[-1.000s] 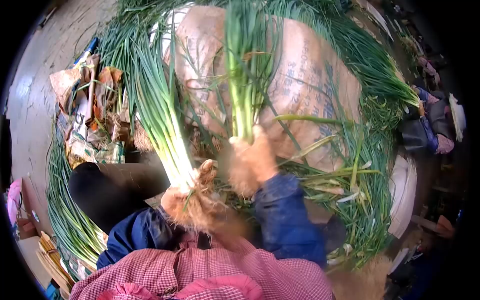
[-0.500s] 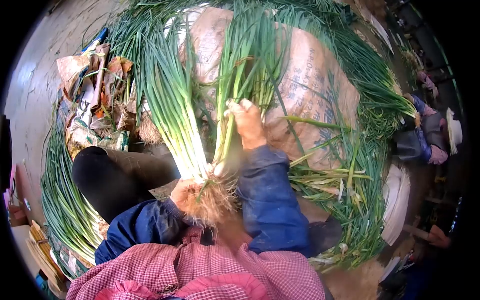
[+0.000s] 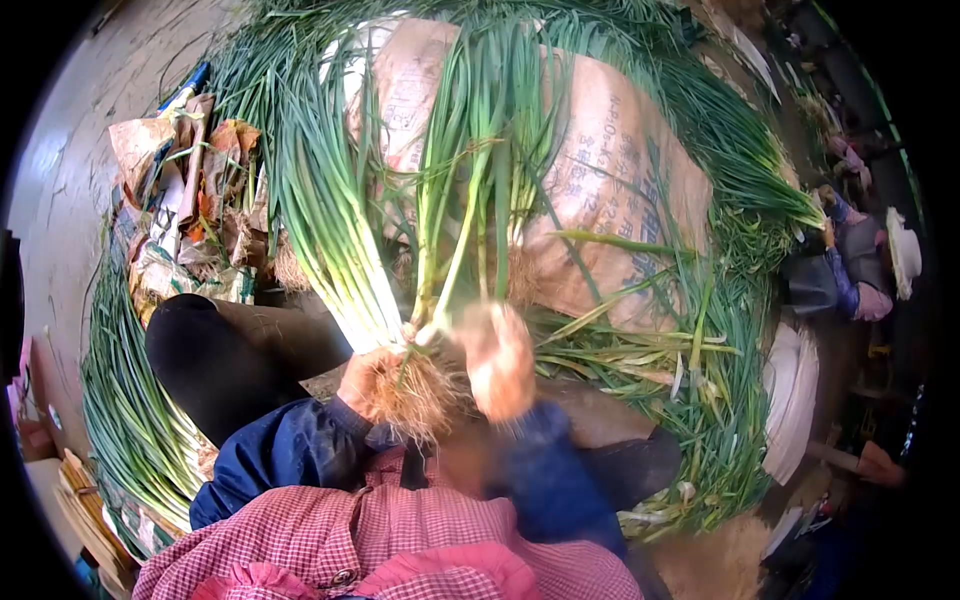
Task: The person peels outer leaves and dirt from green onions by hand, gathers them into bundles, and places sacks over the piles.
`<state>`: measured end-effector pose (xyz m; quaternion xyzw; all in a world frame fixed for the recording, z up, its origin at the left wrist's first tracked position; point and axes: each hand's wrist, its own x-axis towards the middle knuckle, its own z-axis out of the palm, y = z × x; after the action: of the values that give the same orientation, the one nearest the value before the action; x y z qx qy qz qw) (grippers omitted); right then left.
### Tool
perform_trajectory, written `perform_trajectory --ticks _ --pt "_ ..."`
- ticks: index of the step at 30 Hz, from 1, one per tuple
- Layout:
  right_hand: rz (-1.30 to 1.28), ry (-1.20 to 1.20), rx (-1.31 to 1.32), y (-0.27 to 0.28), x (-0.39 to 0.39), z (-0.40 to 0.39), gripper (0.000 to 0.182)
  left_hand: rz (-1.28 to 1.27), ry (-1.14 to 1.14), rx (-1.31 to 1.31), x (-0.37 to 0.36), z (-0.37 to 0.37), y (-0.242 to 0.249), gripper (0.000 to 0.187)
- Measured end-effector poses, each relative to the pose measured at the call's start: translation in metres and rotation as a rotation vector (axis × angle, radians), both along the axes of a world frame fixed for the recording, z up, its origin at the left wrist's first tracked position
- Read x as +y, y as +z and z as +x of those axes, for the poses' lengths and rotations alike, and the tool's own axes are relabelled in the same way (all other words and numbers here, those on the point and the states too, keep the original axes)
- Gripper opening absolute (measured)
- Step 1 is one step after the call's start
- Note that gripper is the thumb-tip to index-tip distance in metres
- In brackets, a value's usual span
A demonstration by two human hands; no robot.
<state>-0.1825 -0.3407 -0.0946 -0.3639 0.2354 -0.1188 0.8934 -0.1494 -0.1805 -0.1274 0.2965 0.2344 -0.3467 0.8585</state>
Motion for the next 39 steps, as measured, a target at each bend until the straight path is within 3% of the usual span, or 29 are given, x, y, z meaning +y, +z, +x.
perform_trajectory --ticks 1,3,5,6,7,8,9,11,12,13,15,16,18,21,23,25,26,27,28,29,31,34,36,38,39 --pt "-0.010 0.064 0.052 0.009 -0.005 -0.024 0.017 -0.010 0.015 0.024 0.001 0.000 -0.005 0.030" --pt "0.389 0.166 -0.055 0.011 -0.025 -0.069 0.018 -0.035 -0.037 0.044 0.004 0.001 -0.003 0.031" --pt "-0.175 0.179 0.220 0.061 -0.039 -0.087 0.018 -0.044 -0.004 0.128 0.003 0.005 0.000 0.032" --pt "0.036 0.053 0.247 0.051 -0.050 -0.098 0.026 -0.046 -0.011 0.127 0.002 0.005 0.004 0.032" --pt "-0.036 -0.101 0.498 0.066 -0.036 -0.068 0.030 -0.073 -0.032 0.154 0.004 0.004 0.010 0.033" --pt "-0.203 0.172 0.362 0.048 -0.048 -0.056 0.038 -0.101 -0.053 0.172 0.004 0.006 0.013 0.034" --pt "-0.245 0.211 0.260 0.024 -0.046 -0.035 0.043 -0.157 -0.119 0.127 0.008 0.003 0.006 0.036" --pt "-0.402 0.286 0.256 -0.032 -0.034 0.024 0.033 -0.201 -0.142 0.164 0.004 -0.004 0.031 0.036" --pt "-0.281 0.390 0.178 -0.062 -0.034 0.044 0.022 -0.157 -0.183 0.182 0.011 -0.008 0.025 0.038" --pt "-0.212 0.351 0.347 -0.083 -0.016 0.061 0.015 -0.116 -0.191 0.147 0.018 -0.012 0.015 0.042" --pt "-0.251 0.306 0.207 -0.067 -0.009 0.060 0.016 -0.226 -0.084 0.084 0.022 -0.015 0.015 0.044" --pt "-0.438 0.217 0.405 -0.045 -0.005 0.050 0.016 -0.124 -0.056 0.029 0.019 -0.011 0.021 0.043" --pt "-0.250 0.206 0.385 -0.012 -0.018 0.002 0.017 -0.189 -0.054 0.092 0.020 -0.004 0.020 0.041" --pt "-0.244 -0.202 0.221 -0.011 -0.053 -0.062 0.027 -0.248 -0.075 0.187 0.019 -0.003 0.009 0.040" --pt "-0.096 -0.136 0.209 0.002 -0.070 -0.064 0.032 -0.195 -0.113 0.259 0.021 -0.004 -0.005 0.041" --pt "0.062 0.235 0.104 -0.005 -0.065 -0.038 0.043 -0.228 -0.118 0.207 0.020 -0.004 0.006 0.042" --pt "0.066 0.381 0.194 -0.024 -0.059 -0.021 0.054 -0.317 -0.120 0.205 0.019 -0.006 0.009 0.042" --pt "-0.001 0.508 0.168 -0.021 -0.042 -0.003 0.054 -0.402 -0.122 0.195 0.019 -0.005 0.011 0.043" --pt "-0.194 0.596 0.335 0.000 -0.021 0.019 0.058 -0.351 -0.126 0.209 0.023 -0.004 0.016 0.045" --pt "-0.285 0.755 0.170 -0.028 -0.012 0.019 0.044 -0.412 -0.150 0.192 0.025 -0.003 0.024 0.048" --pt "-0.727 0.906 0.111 -0.017 -0.005 0.014 0.024 -0.228 -0.112 0.197 0.023 -0.004 0.025 0.054" --pt "-0.818 0.659 0.174 -0.012 -0.011 -0.026 0.018 -0.231 -0.109 0.132 0.013 -0.003 0.024 0.054" --pt "-0.316 0.354 0.253 -0.018 -0.040 -0.062 0.014 -0.362 -0.153 0.139 0.015 -0.003 0.016 0.055" --pt "0.028 0.126 -0.026 0.007 -0.061 -0.059 0.024 -0.474 -0.160 0.112 0.012 -0.001 0.013 0.056" --pt "-0.190 -0.015 0.213 0.022 -0.056 -0.048 0.017 -0.504 -0.130 0.092 0.010 -0.003 0.011 0.058"
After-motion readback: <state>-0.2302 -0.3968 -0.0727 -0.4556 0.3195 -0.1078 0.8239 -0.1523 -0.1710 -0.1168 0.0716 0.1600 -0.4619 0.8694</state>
